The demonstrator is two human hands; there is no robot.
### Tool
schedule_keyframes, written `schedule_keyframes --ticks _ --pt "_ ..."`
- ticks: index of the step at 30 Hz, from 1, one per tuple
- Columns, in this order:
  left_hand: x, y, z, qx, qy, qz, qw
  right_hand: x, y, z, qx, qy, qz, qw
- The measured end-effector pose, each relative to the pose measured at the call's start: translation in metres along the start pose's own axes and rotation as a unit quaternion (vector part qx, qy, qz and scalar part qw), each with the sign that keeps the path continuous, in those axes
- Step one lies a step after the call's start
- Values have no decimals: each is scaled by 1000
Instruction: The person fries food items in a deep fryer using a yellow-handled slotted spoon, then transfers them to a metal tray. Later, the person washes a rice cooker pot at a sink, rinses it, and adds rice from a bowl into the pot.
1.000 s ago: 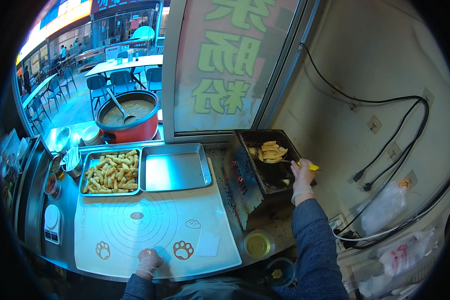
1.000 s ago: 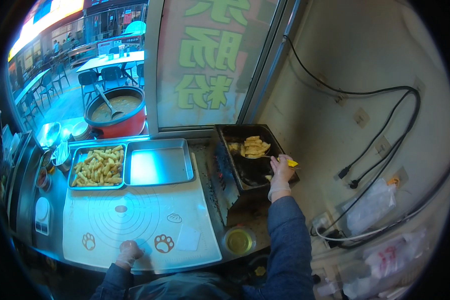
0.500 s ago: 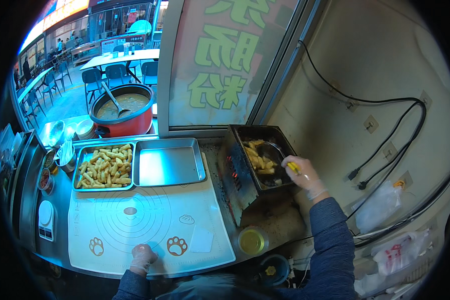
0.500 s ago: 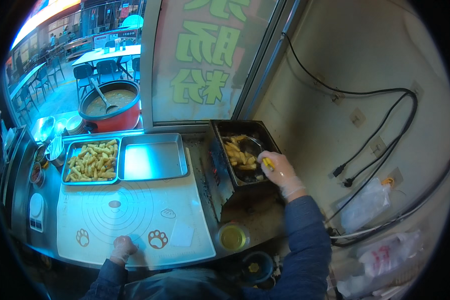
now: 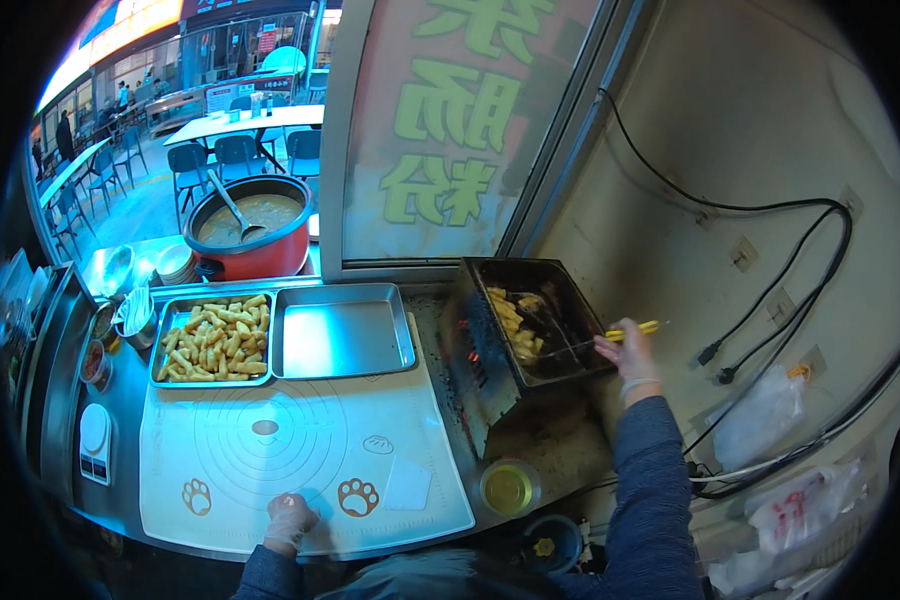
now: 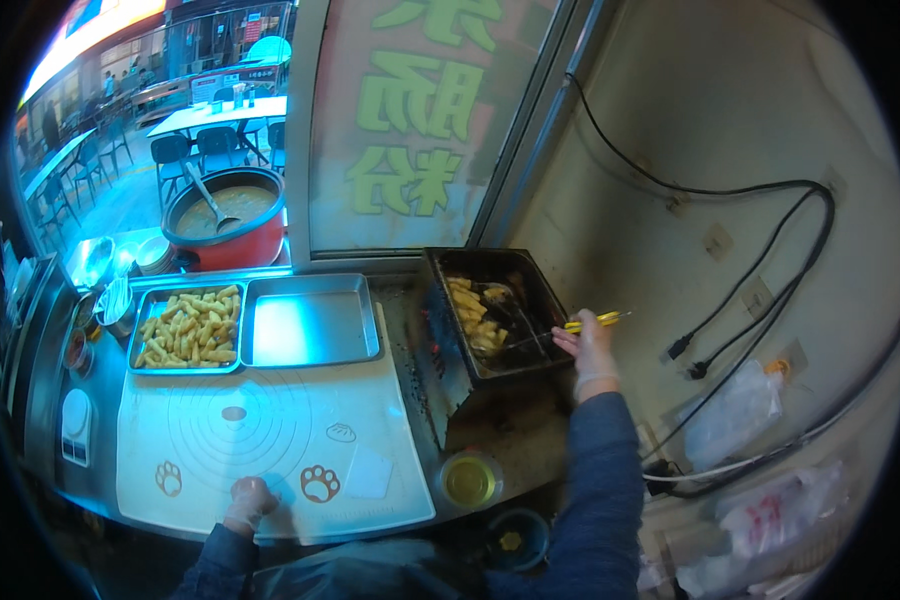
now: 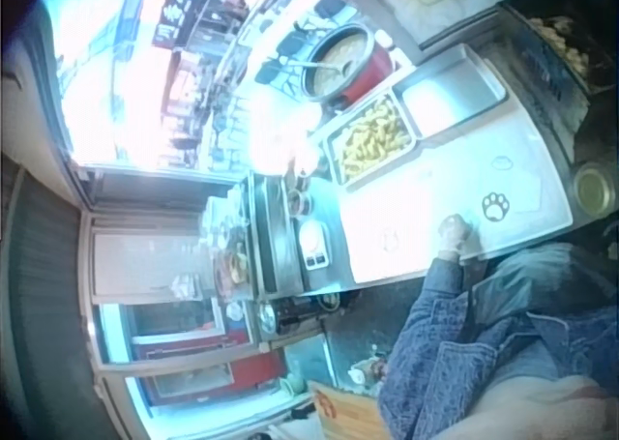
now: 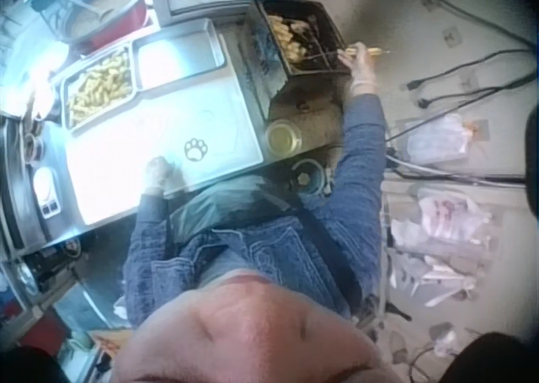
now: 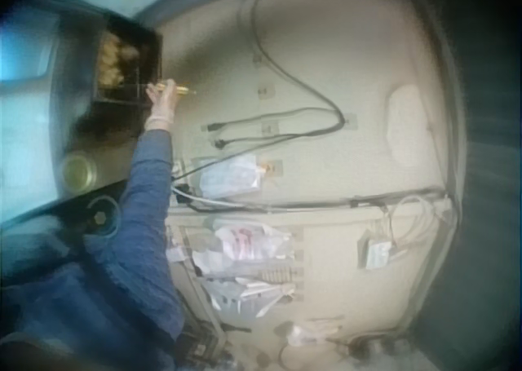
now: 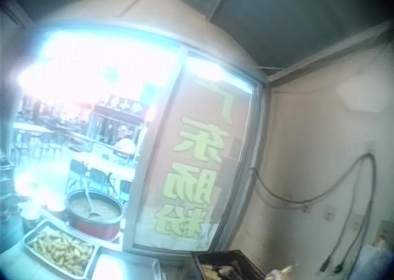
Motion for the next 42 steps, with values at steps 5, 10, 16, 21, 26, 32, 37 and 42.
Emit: schedule_keyframes --ticks 5,10,16,21,26,32,37,42 --pt "-1 -1 1 0 8 16 1000 -30 48 13 -28 44 195 979" --pt "-5 -4 4 -1 11 6 1000 -46 63 16 -4 104 294 950" --pt "-10 -7 5 4 9 -7 1000 -45 57 13 26 127 264 956" --pt "-7 -4 4 1 -4 3 1000 -67 36 -17 287 -52 -81 953" --pt "-5 -1 4 7 -2 12 1000 -76 1 -77 489 -222 -382 752" --pt "-4 0 3 3 -2 16 1000 -58 -35 -109 506 -260 -486 664" --pt "-1 2 3 6 -7 24 1000 -30 -54 -67 357 -206 -447 794" --pt "0 3 4 8 -17 20 1000 -10 -57 -25 103 -141 -267 948"
Point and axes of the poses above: each hand's wrist, its own z-axis towards the middle knuckle, its own x-axis out of the back of the hand, y = z × x, the point moved 3 cm from there along z, towards the middle knuckle, and after that the axes turned 3 degrees about -z, right-handed, at the moved point
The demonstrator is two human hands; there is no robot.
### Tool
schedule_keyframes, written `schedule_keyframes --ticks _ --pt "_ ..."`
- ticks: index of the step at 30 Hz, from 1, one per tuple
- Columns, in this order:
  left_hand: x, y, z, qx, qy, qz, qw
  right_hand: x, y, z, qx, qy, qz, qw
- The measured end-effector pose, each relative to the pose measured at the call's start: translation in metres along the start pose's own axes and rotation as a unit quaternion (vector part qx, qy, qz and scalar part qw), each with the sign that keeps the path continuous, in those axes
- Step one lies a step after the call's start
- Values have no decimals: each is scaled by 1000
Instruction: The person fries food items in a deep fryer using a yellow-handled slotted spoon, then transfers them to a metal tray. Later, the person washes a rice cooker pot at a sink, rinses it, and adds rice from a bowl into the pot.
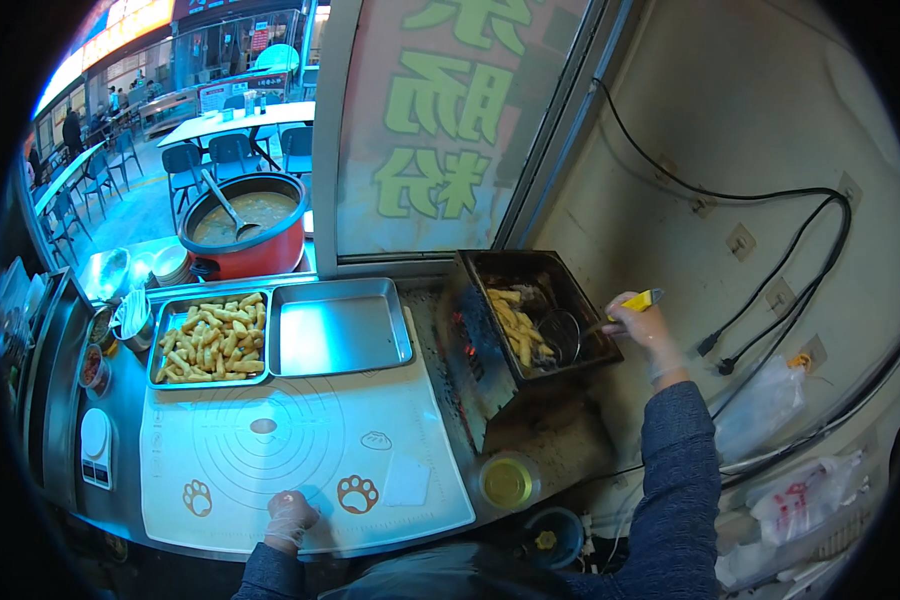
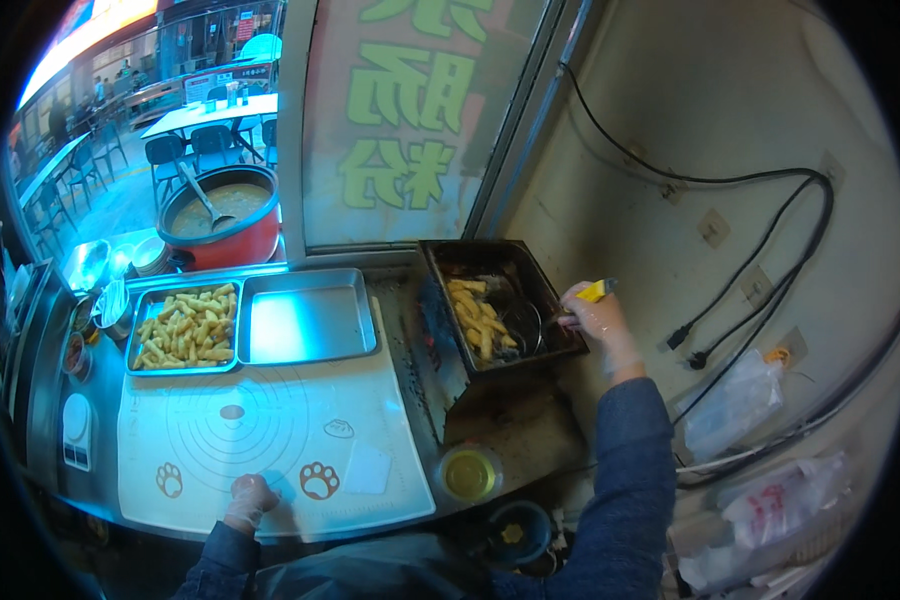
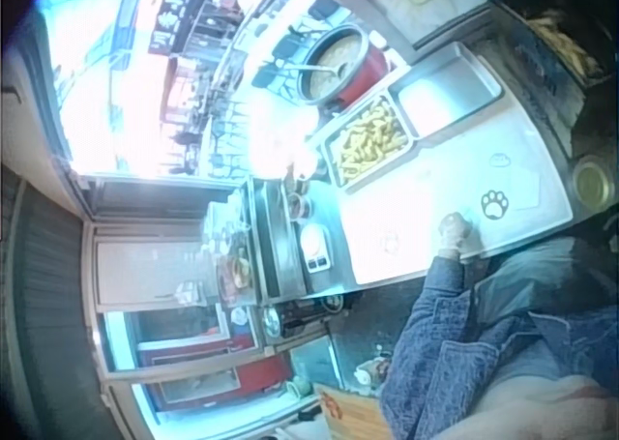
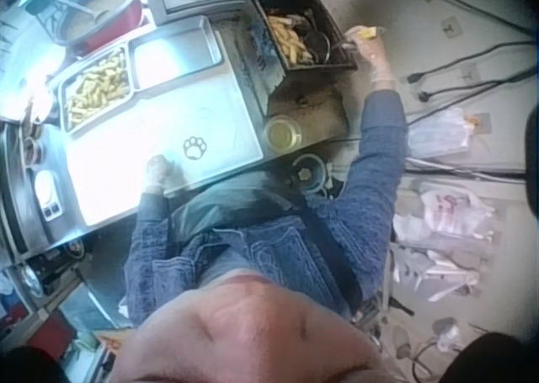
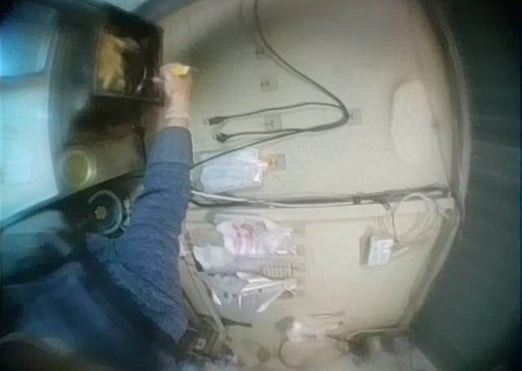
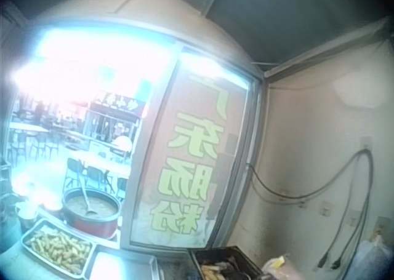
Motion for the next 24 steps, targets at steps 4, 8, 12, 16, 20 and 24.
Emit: schedule_keyframes --ticks 4,8,12,16,20,24 --pt "1 -1 -3 6 0 0 1000 1 24 9 -73 75 160 982" --pt "3 0 -5 4 -5 -9 1000 -29 64 19 -94 142 314 934" --pt "3 1 -4 -1 -2 -6 1000 -69 90 31 -103 172 476 856" --pt "1 -2 -3 7 2 -1 1000 -89 92 37 -87 233 521 816" --pt "-1 -1 -3 6 -2 1 1000 -86 90 34 -76 316 514 794" --pt "-1 0 -3 4 -5 2 1000 -85 80 25 31 218 400 890"
Point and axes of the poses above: each hand's wrist, its own z-axis towards the middle knuckle, its own x-axis out of the back of the hand, y = z × x, the point moved 3 cm from there along z, towards the middle knuckle, and after that the axes turned 3 degrees about -z, right-handed, at the moved point
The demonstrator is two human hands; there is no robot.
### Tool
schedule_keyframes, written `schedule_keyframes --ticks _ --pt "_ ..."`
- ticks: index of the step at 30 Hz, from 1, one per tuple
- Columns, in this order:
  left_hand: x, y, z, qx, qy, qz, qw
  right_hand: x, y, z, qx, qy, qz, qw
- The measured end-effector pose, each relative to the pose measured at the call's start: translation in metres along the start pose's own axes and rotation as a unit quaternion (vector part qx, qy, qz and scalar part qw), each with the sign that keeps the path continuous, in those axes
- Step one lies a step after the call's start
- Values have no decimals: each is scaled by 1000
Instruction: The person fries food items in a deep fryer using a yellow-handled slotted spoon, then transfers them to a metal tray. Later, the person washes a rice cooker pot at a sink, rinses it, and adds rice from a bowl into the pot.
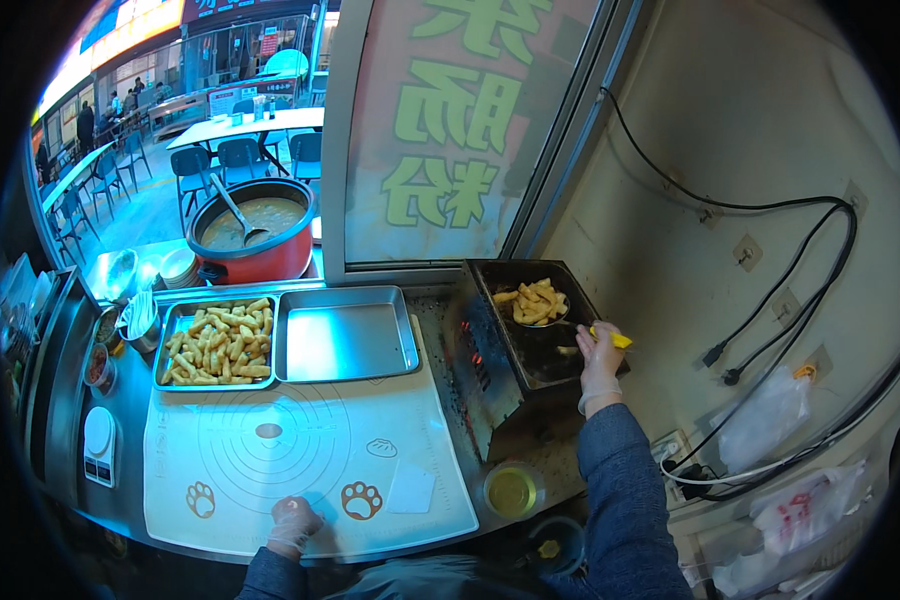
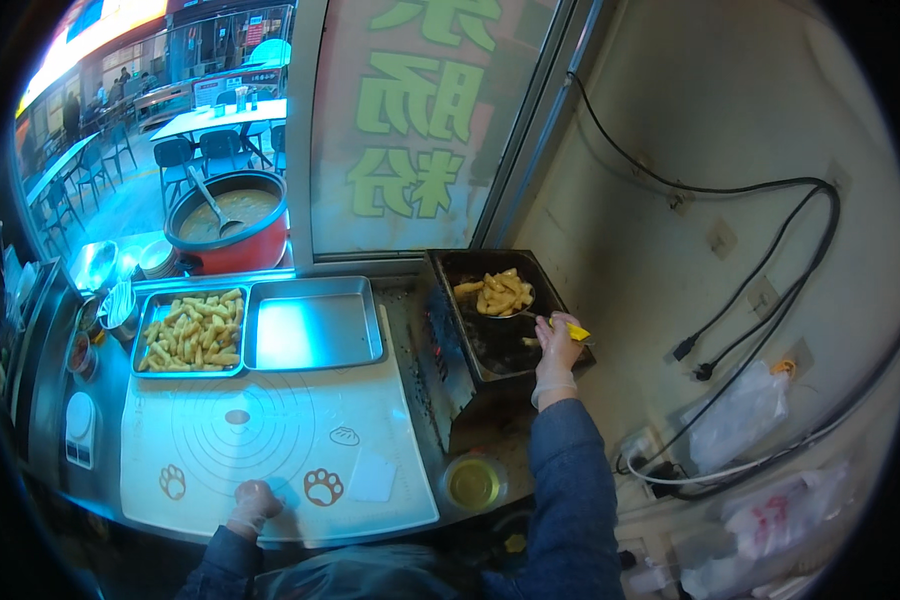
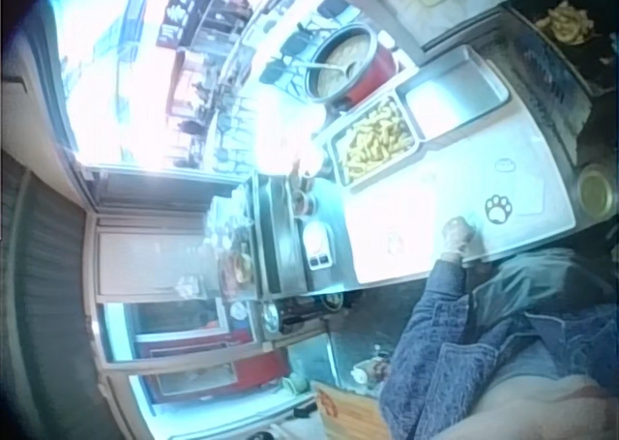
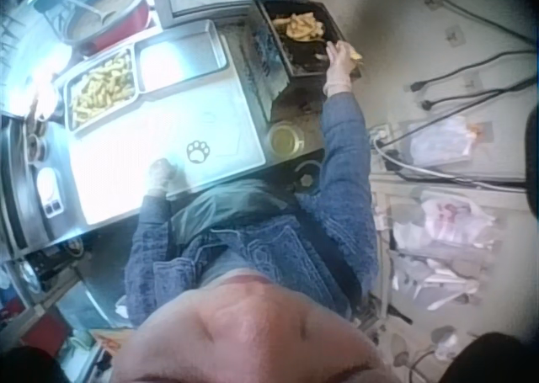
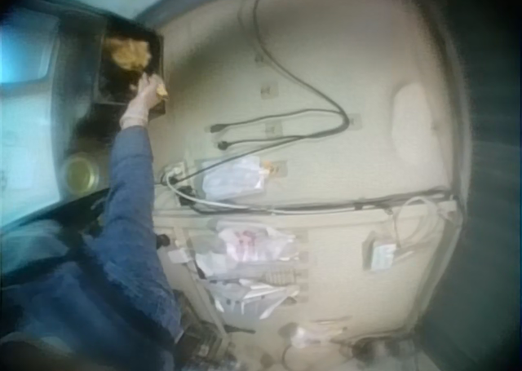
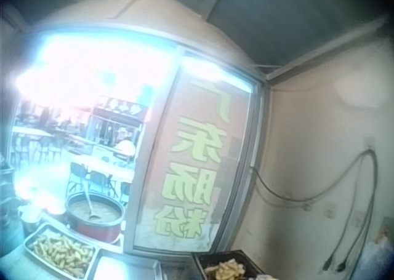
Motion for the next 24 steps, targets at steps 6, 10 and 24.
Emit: schedule_keyframes --ticks 6,10,24 --pt "0 0 2 -4 3 8 1000 -25 -38 -45 245 -291 -386 840" --pt "-2 -1 3 -4 10 9 1000 -35 -69 -84 374 -441 -475 664" --pt "-1 -2 3 -2 10 -18 1000 -13 -123 -7 31 -249 -442 861"
Point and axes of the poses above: each hand's wrist, its own z-axis towards the middle knuckle, its own x-axis out of the back of the hand, y = z × x, the point moved 3 cm from there along z, towards the middle knuckle, and after that the axes turned 3 degrees about -z, right-handed, at the moved point
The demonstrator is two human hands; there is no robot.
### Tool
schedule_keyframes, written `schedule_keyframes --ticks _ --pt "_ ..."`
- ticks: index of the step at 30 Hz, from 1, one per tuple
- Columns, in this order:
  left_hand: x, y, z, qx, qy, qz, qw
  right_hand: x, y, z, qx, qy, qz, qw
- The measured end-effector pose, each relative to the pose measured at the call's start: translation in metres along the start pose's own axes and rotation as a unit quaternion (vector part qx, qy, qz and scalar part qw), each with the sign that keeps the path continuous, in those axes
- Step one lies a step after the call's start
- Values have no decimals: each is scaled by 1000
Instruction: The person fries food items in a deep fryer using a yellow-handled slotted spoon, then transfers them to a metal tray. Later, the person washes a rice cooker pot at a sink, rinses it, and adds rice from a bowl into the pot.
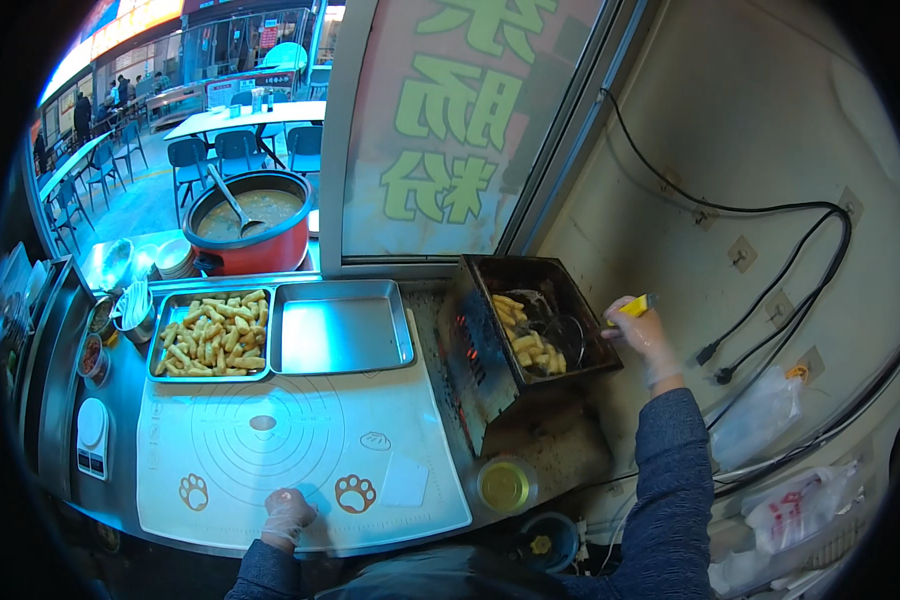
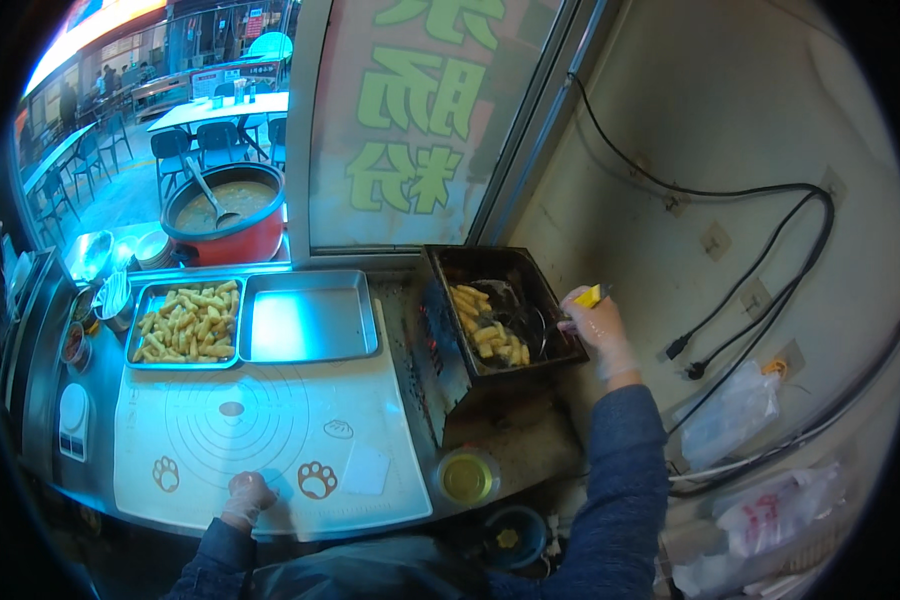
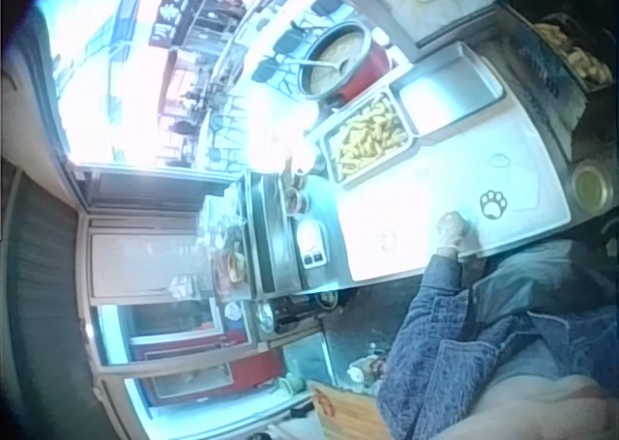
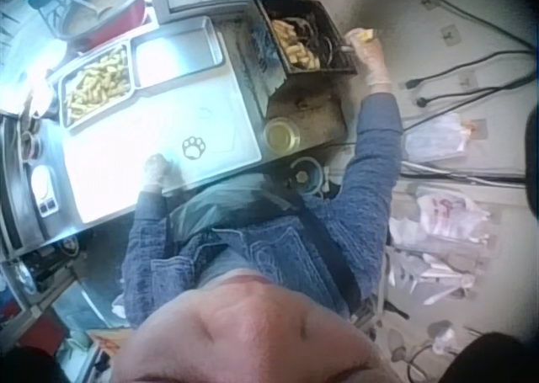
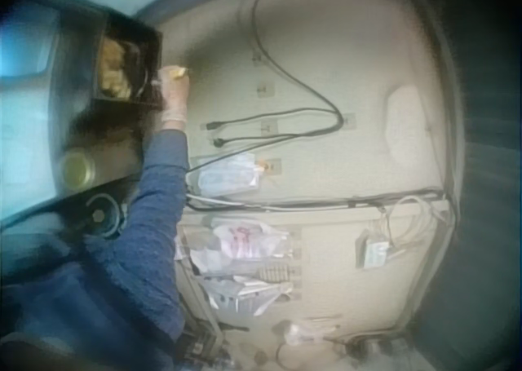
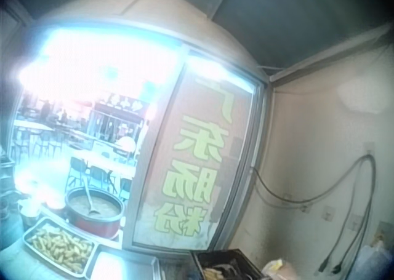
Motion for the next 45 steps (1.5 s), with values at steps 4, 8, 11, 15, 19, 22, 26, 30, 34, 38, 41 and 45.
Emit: schedule_keyframes --ticks 4,8,11,15,19,22,26,30,34,38,41,45 --pt "2 0 -2 -4 0 9 1000 0 30 5 -114 77 181 974" --pt "2 0 -3 -12 8 2 1000 -30 64 13 -137 130 346 919" --pt "1 -1 -2 -9 9 6 1000 -61 79 23 -151 182 437 868" --pt "-1 -3 -1 -4 5 11 1000 -91 85 31 -158 252 521 800" --pt "-5 -5 1 -9 -4 25 1000 -93 88 25 -138 314 553 759" --pt "-7 -3 2 -14 7 23 1000 -82 92 21 -146 338 557 744" --pt "-5 -1 1 -7 2 25 1000 -79 85 20 -89 299 482 819" --pt "-3 0 0 0 3 19 1000 -86 54 11 105 186 196 957" --pt "-3 0 2 -2 -2 22 1000 -85 13 -27 302 31 -91 948" --pt "-3 1 4 -12 10 27 1000 -80 -22 -76 385 -64 -164 906" --pt "-2 2 3 -16 10 25 1000 -68 -33 -108 376 -10 -210 902" --pt "-2 3 4 -25 -1 17 1000 -68 4 -131 62 -12 -11 998"
Point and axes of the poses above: each hand's wrist, its own z-axis towards the middle knuckle, its own x-axis out of the back of the hand, y = z × x, the point moved 3 cm from there along z, towards the middle knuckle, and after that the axes turned 3 degrees about -z, right-handed, at the moved point
